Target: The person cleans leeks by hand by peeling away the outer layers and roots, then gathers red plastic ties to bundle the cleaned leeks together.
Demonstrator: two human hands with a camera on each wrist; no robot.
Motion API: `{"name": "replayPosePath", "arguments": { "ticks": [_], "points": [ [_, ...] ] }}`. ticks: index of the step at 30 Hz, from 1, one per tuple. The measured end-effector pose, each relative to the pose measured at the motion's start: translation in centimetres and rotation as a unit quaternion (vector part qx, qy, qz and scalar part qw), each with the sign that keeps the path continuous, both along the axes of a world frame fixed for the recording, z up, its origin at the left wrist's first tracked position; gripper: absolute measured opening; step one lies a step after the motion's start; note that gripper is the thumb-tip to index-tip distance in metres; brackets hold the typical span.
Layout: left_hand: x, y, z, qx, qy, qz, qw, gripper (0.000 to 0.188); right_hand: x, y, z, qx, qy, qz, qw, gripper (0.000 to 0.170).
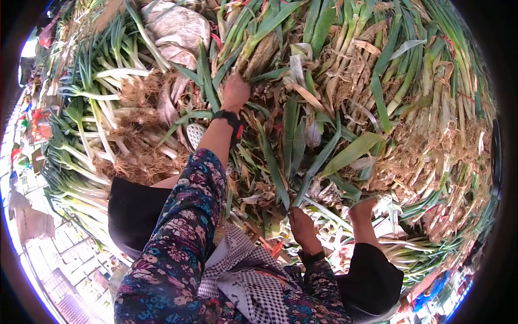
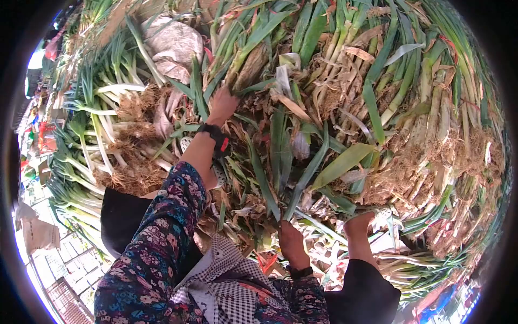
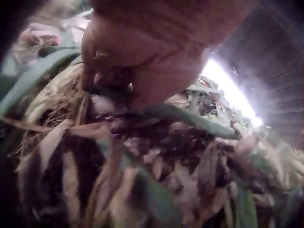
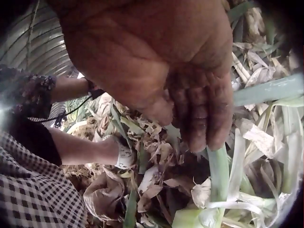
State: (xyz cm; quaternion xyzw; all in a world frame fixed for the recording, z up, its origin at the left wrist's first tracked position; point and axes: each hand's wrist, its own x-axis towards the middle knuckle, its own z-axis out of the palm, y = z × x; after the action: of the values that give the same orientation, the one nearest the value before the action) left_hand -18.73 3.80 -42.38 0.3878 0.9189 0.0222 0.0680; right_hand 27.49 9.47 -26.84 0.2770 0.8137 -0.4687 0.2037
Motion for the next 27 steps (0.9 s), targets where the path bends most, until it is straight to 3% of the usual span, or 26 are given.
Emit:
{"name": "replayPosePath", "arguments": {
  "ticks": [1, 4, 6, 9, 10, 11, 13, 15, 16, 17, 18, 20, 21, 23, 25, 27],
  "points": [
    [2.8, 0.6, 3.9, 0.148, -0.056, 0.233, 0.96, 0.042, 0.2, 0.1, 0.0, 0.002, -0.003, 0.0, 1.0, 0.018],
    [4.0, -0.5, 4.4, 0.117, -0.092, 0.243, 0.958, 0.042, -0.2, 0.4, 0.1, -0.006, -0.018, -0.01, 1.0, 0.019],
    [4.3, -0.1, 5.8, 0.061, -0.262, 0.294, 0.917, 0.041, -0.1, 0.2, 0.1, -0.003, -0.005, -0.006, 1.0, 0.019],
    [6.2, 1.4, 10.7, 0.079, -0.223, 0.25, 0.939, 0.047, 0.3, 0.1, 0.1, 0.018, 0.005, 0.001, 1.0, 0.019],
    [7.2, 1.4, 9.5, 0.169, -0.072, 0.191, 0.964, 0.051, 0.0, 0.2, 0.6, 0.015, 0.003, -0.005, 1.0, 0.018],
    [7.9, 2.5, 12.5, 0.208, -0.135, 0.182, 0.951, 0.059, -0.3, 0.2, 1.2, 0.015, 0.003, -0.011, 1.0, 0.018],
    [9.8, 4.7, 19.9, 0.359, -0.211, 0.16, 0.895, 0.051, -0.3, 0.2, 1.4, 0.014, 0.019, -0.013, 1.0, 0.018],
    [13.3, 6.0, 27.4, 0.454, -0.199, 0.114, 0.861, 0.041, 0.0, 0.2, 1.8, 0.013, 0.031, -0.016, 0.999, 0.018],
    [15.2, 6.3, 27.9, 0.511, -0.152, 0.08, 0.842, 0.04, -0.2, 0.4, 1.9, 0.014, 0.035, -0.012, 0.999, 0.019],
    [17.6, 6.5, 26.7, 0.509, -0.112, 0.084, 0.849, 0.04, -0.1, 0.5, 1.9, 0.016, 0.04, -0.009, 0.999, 0.019],
    [19.8, 6.2, 23.8, 0.458, -0.032, 0.062, 0.886, 0.041, 0.2, 0.8, 1.1, 0.035, 0.039, 0.0, 0.999, 0.021],
    [23.9, 3.9, 18.4, 0.223, -0.116, 0.107, 0.962, 0.041, 0.6, 1.9, 0.4, 0.038, 0.072, -0.036, 0.996, 0.023],
    [25.0, 3.2, 18.1, 0.233, -0.111, 0.104, 0.961, 0.041, 0.6, 2.9, 0.4, 0.037, 0.097, -0.073, 0.992, 0.026],
    [27.8, 0.5, 17.8, 0.148, -0.207, 0.009, 0.967, 0.042, 0.2, 4.5, 1.6, 0.082, 0.101, -0.176, 0.976, 0.028],
    [30.5, -0.4, 22.2, 0.078, -0.266, -0.005, 0.961, 0.041, 0.9, 6.9, -1.9, -0.118, 0.126, -0.306, 0.936, 0.044],
    [34.0, -1.5, 24.4, 0.015, -0.317, -0.014, 0.948, 0.041, -2.0, 5.7, 7.6, -0.386, 0.195, -0.364, 0.825, 0.048]
  ]
}}
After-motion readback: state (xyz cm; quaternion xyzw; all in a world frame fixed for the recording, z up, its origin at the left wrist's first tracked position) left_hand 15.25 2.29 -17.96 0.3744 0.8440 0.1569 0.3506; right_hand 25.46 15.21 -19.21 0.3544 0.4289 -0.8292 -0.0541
